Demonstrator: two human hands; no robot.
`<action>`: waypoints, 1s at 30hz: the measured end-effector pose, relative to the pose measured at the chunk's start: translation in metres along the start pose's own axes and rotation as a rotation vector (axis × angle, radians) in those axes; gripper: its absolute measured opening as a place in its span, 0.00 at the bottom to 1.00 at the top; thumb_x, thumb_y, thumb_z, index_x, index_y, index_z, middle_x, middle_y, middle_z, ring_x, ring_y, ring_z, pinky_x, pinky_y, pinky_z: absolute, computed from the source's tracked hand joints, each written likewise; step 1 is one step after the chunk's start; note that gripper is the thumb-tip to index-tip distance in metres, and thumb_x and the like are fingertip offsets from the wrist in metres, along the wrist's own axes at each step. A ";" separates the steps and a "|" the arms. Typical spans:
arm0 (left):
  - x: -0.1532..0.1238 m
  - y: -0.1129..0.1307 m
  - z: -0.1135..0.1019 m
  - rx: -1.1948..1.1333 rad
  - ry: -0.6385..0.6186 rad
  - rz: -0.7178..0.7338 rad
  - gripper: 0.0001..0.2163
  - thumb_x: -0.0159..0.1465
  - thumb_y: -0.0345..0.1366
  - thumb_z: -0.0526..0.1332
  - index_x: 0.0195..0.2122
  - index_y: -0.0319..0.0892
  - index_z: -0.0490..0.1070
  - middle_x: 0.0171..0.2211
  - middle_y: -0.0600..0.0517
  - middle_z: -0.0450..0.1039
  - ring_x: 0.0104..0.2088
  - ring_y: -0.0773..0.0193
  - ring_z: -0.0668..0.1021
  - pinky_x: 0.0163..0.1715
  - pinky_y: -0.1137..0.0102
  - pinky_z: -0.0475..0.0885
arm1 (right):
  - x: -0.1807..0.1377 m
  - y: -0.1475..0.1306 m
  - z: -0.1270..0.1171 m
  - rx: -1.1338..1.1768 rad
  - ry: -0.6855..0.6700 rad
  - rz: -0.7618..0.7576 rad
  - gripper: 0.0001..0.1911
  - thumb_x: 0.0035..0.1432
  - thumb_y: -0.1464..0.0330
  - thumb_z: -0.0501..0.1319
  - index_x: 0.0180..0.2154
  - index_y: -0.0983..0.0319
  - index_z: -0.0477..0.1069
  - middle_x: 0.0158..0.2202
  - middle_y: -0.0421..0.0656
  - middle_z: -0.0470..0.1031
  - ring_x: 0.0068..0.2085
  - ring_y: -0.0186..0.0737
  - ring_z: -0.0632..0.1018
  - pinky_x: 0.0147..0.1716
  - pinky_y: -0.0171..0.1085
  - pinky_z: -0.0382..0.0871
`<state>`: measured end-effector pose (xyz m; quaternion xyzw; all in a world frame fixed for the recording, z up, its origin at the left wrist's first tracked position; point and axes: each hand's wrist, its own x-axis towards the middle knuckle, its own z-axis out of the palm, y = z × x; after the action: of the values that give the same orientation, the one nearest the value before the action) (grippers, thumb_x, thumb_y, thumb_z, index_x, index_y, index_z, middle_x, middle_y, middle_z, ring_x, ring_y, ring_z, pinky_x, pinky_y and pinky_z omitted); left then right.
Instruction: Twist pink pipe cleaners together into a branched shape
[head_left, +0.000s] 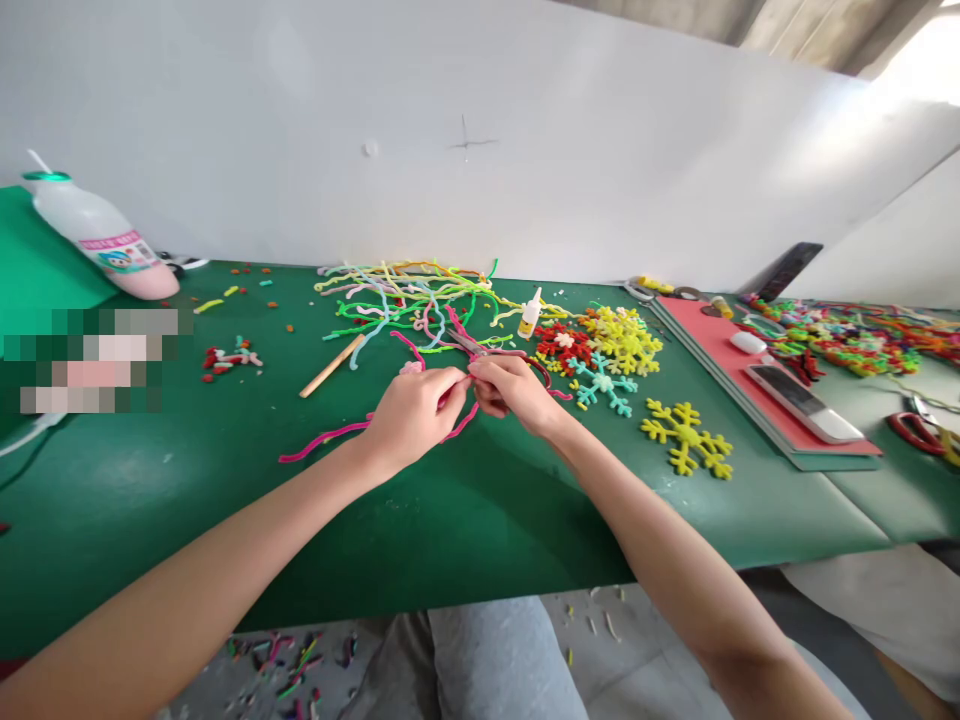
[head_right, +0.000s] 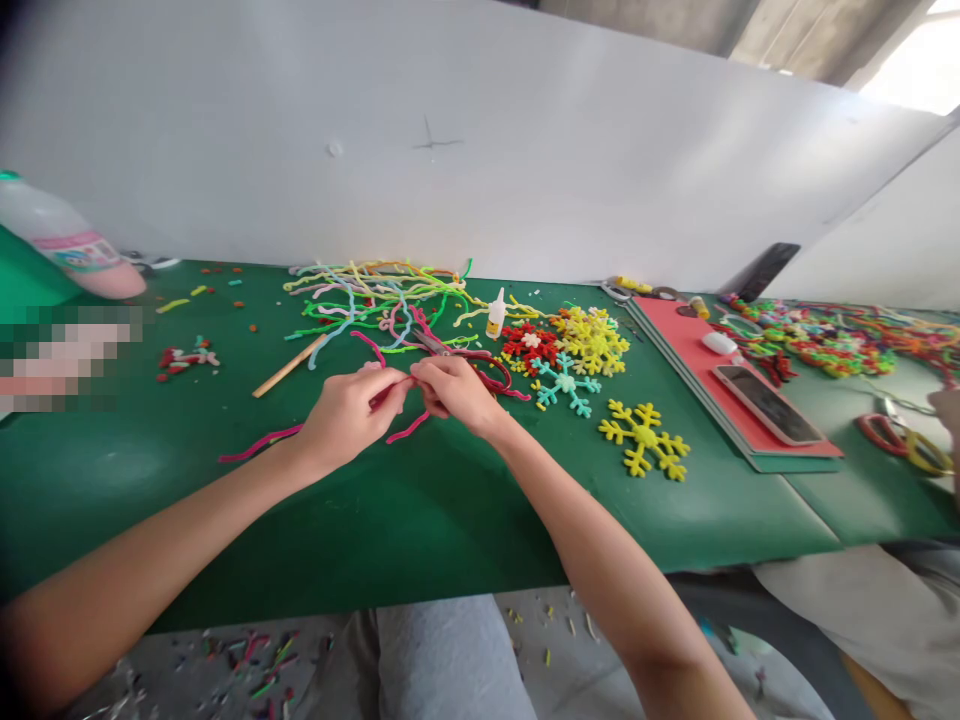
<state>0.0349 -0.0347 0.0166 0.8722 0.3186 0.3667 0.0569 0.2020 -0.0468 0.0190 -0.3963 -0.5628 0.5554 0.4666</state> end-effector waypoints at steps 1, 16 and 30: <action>0.000 -0.001 0.001 0.013 0.004 0.012 0.13 0.67 0.32 0.55 0.24 0.41 0.66 0.18 0.55 0.67 0.21 0.69 0.66 0.28 0.71 0.60 | 0.000 0.001 0.000 0.013 -0.003 0.002 0.19 0.60 0.64 0.56 0.19 0.60 0.53 0.15 0.32 0.53 0.15 0.26 0.58 0.16 0.32 0.50; 0.007 0.010 -0.010 -0.440 -0.160 -0.315 0.15 0.67 0.36 0.54 0.23 0.41 0.68 0.17 0.57 0.69 0.16 0.71 0.71 0.26 0.73 0.67 | 0.001 -0.002 -0.006 -0.006 0.040 -0.016 0.19 0.64 0.62 0.50 0.22 0.61 0.59 0.15 0.33 0.54 0.15 0.28 0.60 0.15 0.32 0.50; 0.009 0.009 -0.010 -0.727 -0.179 -0.531 0.14 0.65 0.39 0.56 0.24 0.40 0.68 0.20 0.56 0.69 0.16 0.72 0.71 0.17 0.75 0.62 | -0.002 -0.006 -0.011 -0.248 0.088 -0.192 0.11 0.62 0.61 0.58 0.32 0.61 0.64 0.19 0.34 0.66 0.19 0.29 0.66 0.19 0.30 0.57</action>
<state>0.0376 -0.0380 0.0319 0.7122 0.3755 0.3505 0.4784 0.2135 -0.0462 0.0247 -0.4194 -0.6413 0.4164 0.4893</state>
